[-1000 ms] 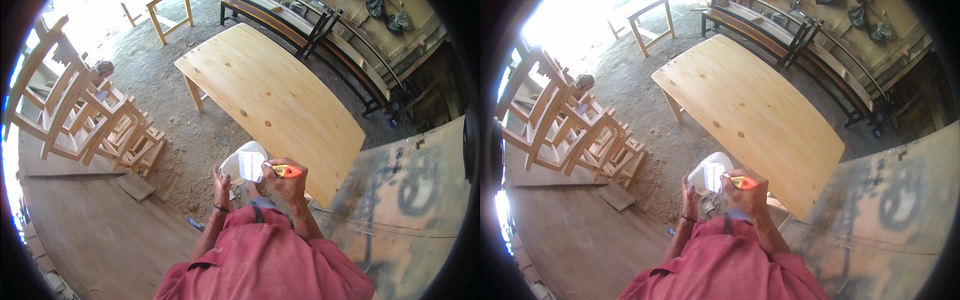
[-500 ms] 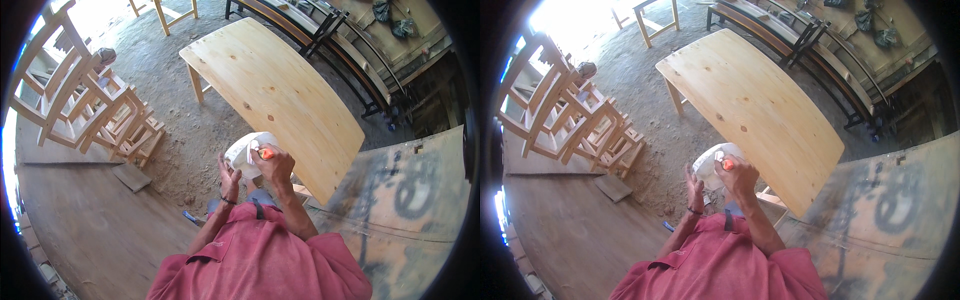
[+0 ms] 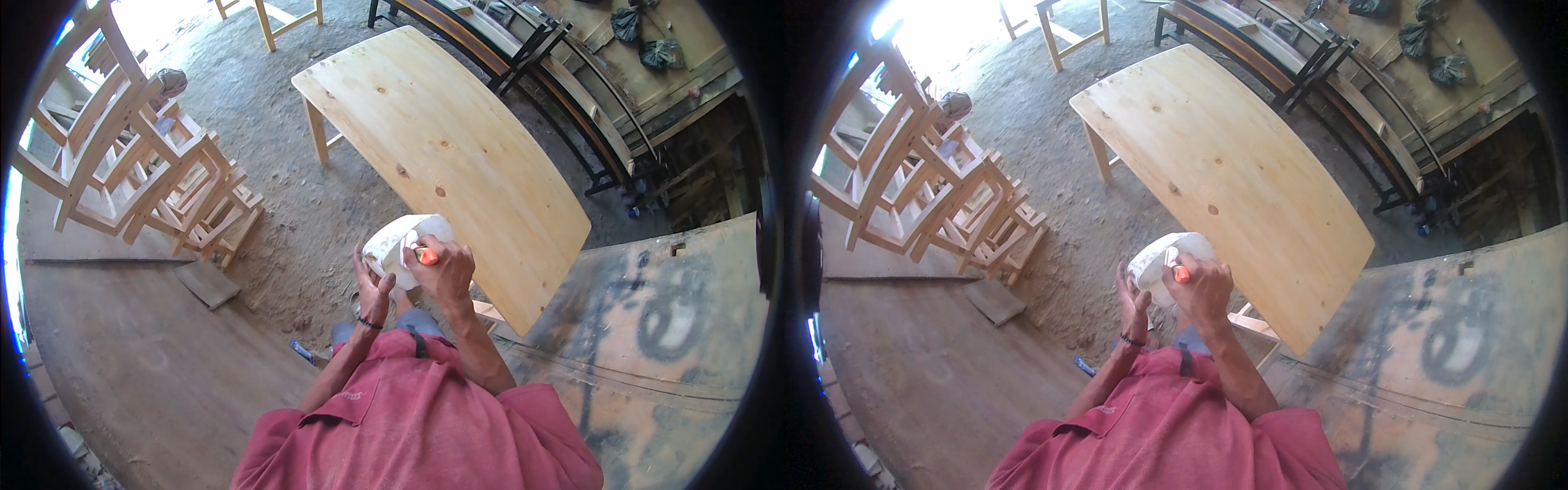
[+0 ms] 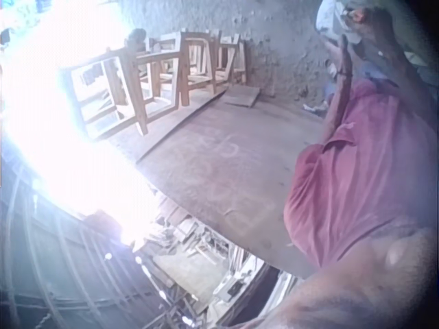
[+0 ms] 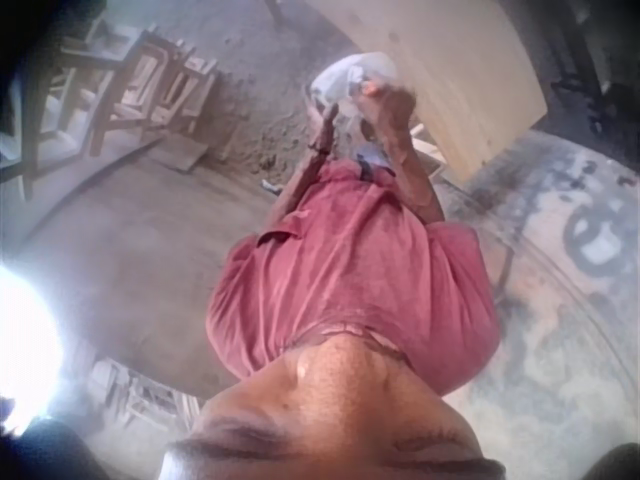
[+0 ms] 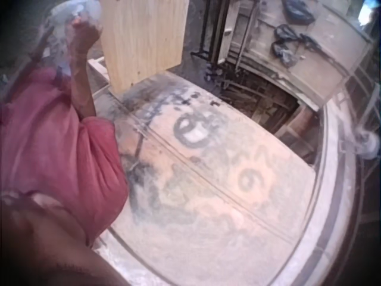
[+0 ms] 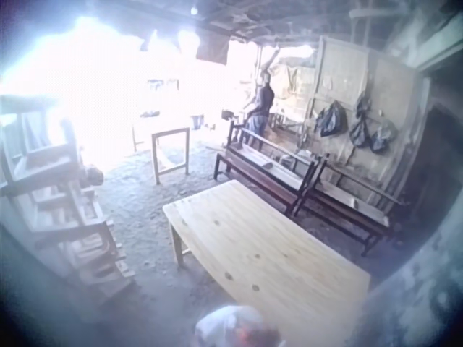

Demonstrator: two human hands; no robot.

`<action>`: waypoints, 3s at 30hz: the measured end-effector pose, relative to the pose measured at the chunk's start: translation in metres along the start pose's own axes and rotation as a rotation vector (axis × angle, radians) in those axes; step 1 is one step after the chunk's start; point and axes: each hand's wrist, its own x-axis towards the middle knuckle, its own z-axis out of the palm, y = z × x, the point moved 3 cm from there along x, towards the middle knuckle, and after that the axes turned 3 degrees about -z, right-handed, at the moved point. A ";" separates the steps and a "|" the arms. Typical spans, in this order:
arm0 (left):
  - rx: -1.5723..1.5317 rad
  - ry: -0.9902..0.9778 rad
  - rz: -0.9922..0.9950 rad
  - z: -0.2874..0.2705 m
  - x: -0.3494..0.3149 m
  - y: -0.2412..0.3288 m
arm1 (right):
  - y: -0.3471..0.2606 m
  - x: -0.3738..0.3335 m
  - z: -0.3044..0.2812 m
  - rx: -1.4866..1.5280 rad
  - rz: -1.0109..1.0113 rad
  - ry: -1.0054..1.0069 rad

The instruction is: The person applies a clear coating to a wooden tabletop using a paintbrush, dipping the brush into a plastic container of liquid and making long strokes across the surface.

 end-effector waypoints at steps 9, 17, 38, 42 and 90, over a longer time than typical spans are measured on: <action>-0.019 0.040 -0.030 -0.008 0.014 -0.009 | 0.000 0.007 -0.018 0.185 0.133 0.011; 0.008 0.096 -0.140 -0.013 0.041 -0.005 | -0.006 0.027 -0.074 0.631 0.261 0.019; -0.147 0.287 -0.217 0.031 0.215 0.026 | 0.075 0.175 0.090 1.891 0.540 0.118; -0.182 0.347 -0.198 0.021 0.251 0.033 | 0.060 0.219 0.123 2.131 0.671 -0.039; -0.162 0.414 -0.151 -0.201 0.453 0.164 | -0.022 0.539 0.413 1.473 0.621 0.209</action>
